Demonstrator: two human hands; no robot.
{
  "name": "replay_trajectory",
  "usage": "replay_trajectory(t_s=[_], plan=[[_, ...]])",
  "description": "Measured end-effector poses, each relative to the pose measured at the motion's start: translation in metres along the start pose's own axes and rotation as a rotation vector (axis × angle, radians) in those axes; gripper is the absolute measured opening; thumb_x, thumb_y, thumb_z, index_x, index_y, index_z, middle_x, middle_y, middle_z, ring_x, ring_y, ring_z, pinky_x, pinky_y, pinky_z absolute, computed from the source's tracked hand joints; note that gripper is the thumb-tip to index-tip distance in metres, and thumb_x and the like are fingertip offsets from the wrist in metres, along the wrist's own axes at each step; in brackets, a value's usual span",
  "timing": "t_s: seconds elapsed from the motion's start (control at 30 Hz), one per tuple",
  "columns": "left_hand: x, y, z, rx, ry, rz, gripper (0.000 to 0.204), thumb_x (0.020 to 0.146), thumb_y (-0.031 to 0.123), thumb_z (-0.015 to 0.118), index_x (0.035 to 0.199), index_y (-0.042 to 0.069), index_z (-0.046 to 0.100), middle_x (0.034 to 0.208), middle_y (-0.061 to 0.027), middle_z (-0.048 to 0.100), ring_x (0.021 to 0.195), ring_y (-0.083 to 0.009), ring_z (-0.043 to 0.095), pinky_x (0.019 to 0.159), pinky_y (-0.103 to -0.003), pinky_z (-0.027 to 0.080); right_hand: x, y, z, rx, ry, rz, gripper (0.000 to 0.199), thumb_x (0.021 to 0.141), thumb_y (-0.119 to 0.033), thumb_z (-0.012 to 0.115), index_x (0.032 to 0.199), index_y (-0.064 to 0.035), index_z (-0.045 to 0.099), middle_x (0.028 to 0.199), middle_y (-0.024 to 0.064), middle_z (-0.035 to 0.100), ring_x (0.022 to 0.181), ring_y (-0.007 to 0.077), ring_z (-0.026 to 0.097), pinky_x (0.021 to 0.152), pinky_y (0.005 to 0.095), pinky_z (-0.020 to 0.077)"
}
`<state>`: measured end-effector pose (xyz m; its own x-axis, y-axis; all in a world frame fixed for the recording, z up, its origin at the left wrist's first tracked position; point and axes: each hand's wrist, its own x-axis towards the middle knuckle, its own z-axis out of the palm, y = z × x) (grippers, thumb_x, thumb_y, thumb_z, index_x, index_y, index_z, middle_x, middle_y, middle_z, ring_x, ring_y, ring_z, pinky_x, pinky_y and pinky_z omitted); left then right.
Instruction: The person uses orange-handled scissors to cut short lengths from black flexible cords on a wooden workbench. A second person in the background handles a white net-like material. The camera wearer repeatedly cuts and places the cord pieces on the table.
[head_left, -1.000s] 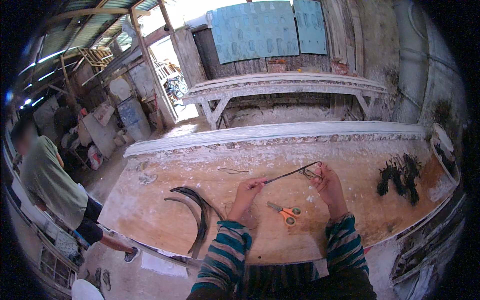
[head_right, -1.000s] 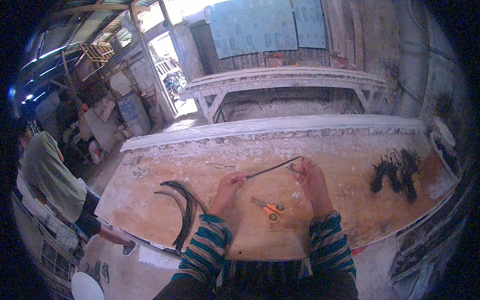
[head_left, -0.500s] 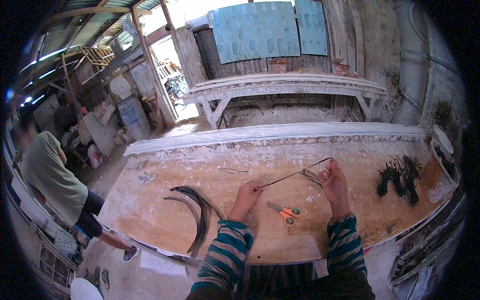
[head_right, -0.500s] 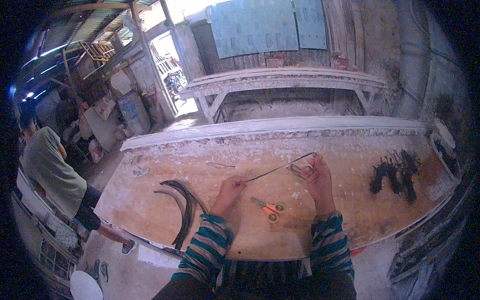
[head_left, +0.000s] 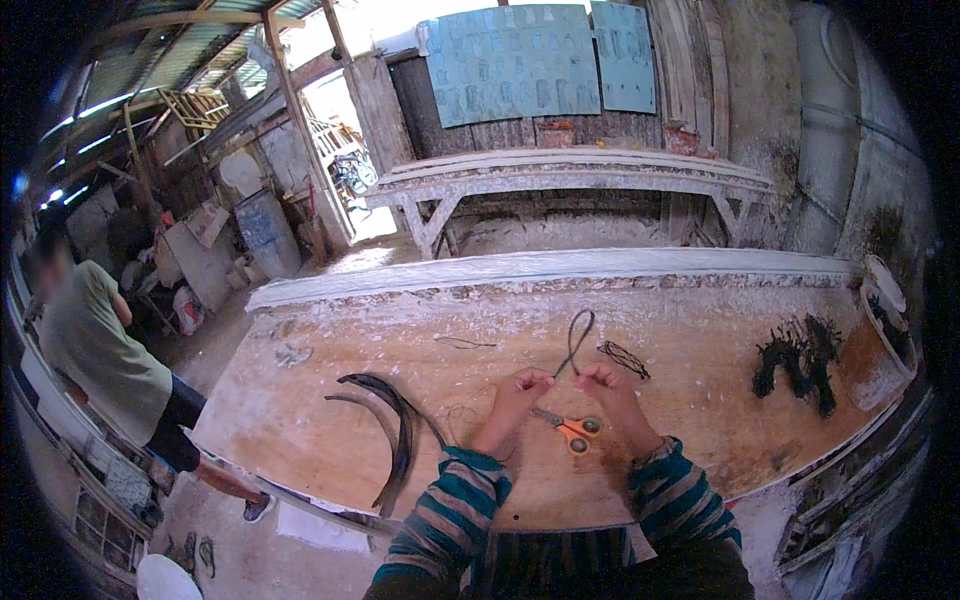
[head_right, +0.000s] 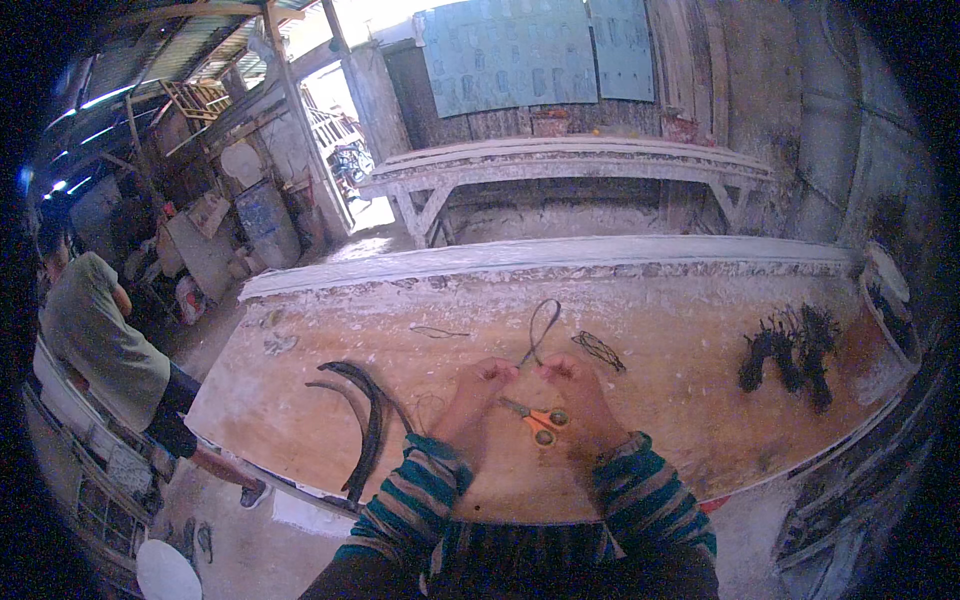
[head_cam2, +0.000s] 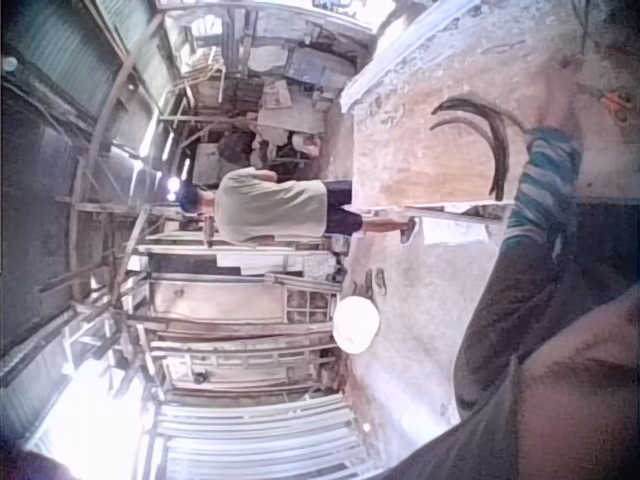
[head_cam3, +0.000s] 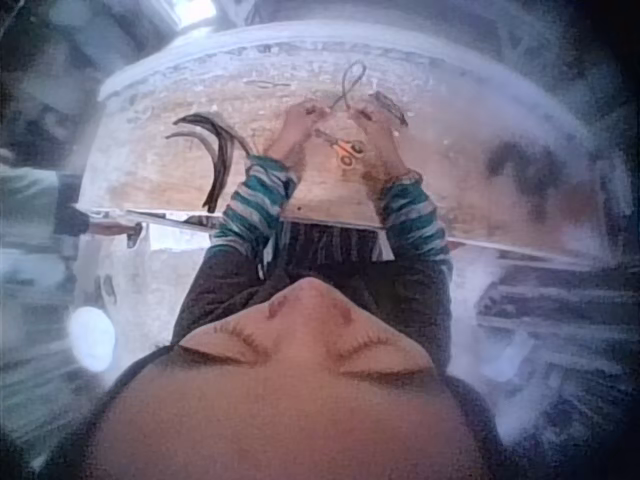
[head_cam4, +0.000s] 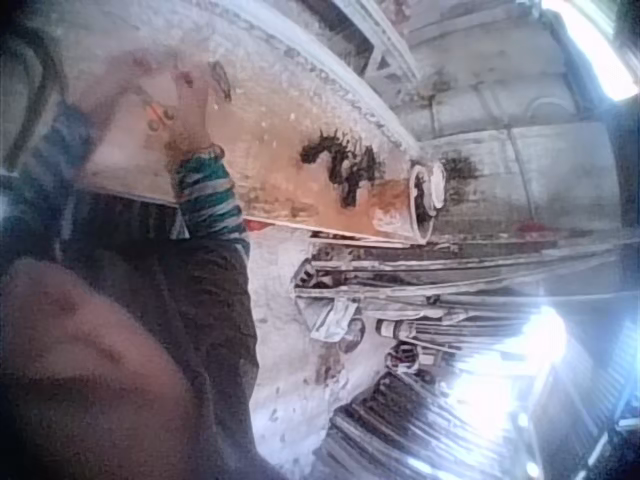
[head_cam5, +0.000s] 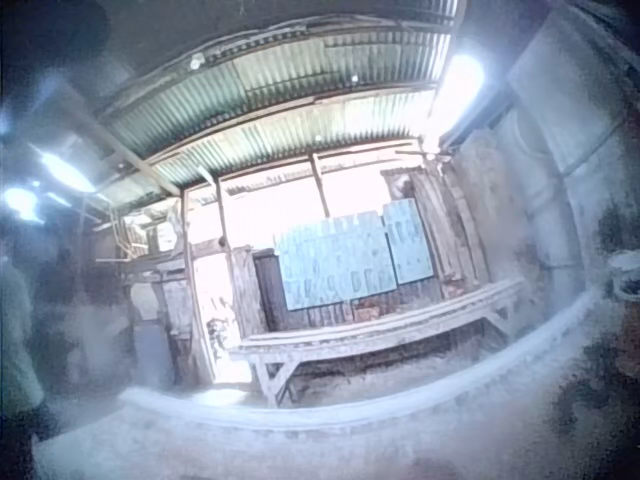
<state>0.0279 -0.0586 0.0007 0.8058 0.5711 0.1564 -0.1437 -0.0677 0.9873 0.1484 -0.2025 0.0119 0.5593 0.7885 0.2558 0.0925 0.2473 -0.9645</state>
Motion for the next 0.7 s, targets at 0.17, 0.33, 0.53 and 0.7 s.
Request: replay_trajectory(t_s=[0.17,0.33,0.53,0.7], plan=[[-0.008,0.010,0.011,-0.097,-0.038,-0.048,0.013,0.081,0.012,0.062,0.089,0.002,0.063,0.081,0.0008,0.060,0.074,-0.0061,0.052,0.068,-0.020,0.040,-0.004,-0.004,0.011,-0.110,-0.001,0.061,0.005,0.082,-0.006,0.058,0.085,-0.0017,0.057,0.080,-0.0007,0.057,0.072,0.0056,0.051,0.066,0.0200,0.0407],[-0.011,0.015,0.014,-0.143,-0.074,-0.092,0.012,0.082,0.009,0.061,0.091,0.001,0.062,0.083,-0.0003,0.061,0.075,-0.0064,0.053,0.069,-0.020,0.041,-0.003,-0.007,0.012,0.007,0.011,0.076,0.005,0.082,-0.004,0.058,0.085,-0.0008,0.057,0.080,0.0008,0.059,0.074,0.0070,0.053,0.068,0.0209,0.0426],[-0.015,0.025,0.019,-0.196,-0.078,-0.125,0.013,0.081,0.006,0.062,0.093,0.000,0.061,0.083,-0.0027,0.062,0.076,-0.0071,0.055,0.069,-0.020,0.043,-0.002,-0.005,0.008,0.067,-0.027,0.099,0.005,0.081,-0.003,0.059,0.085,-0.0013,0.057,0.081,0.0033,0.060,0.076,0.0086,0.056,0.070,0.0217,0.0439],[-0.012,0.017,0.015,-0.199,-0.082,-0.094,0.012,0.081,0.004,0.061,0.092,-0.001,0.061,0.083,-0.0031,0.063,0.074,-0.0071,0.056,0.068,-0.019,0.043,-0.002,-0.005,0.009,0.097,-0.043,0.092,0.004,0.080,-0.002,0.059,0.084,-0.0008,0.057,0.080,0.0040,0.061,0.075,0.0095,0.057,0.071,0.0223,0.0452]])
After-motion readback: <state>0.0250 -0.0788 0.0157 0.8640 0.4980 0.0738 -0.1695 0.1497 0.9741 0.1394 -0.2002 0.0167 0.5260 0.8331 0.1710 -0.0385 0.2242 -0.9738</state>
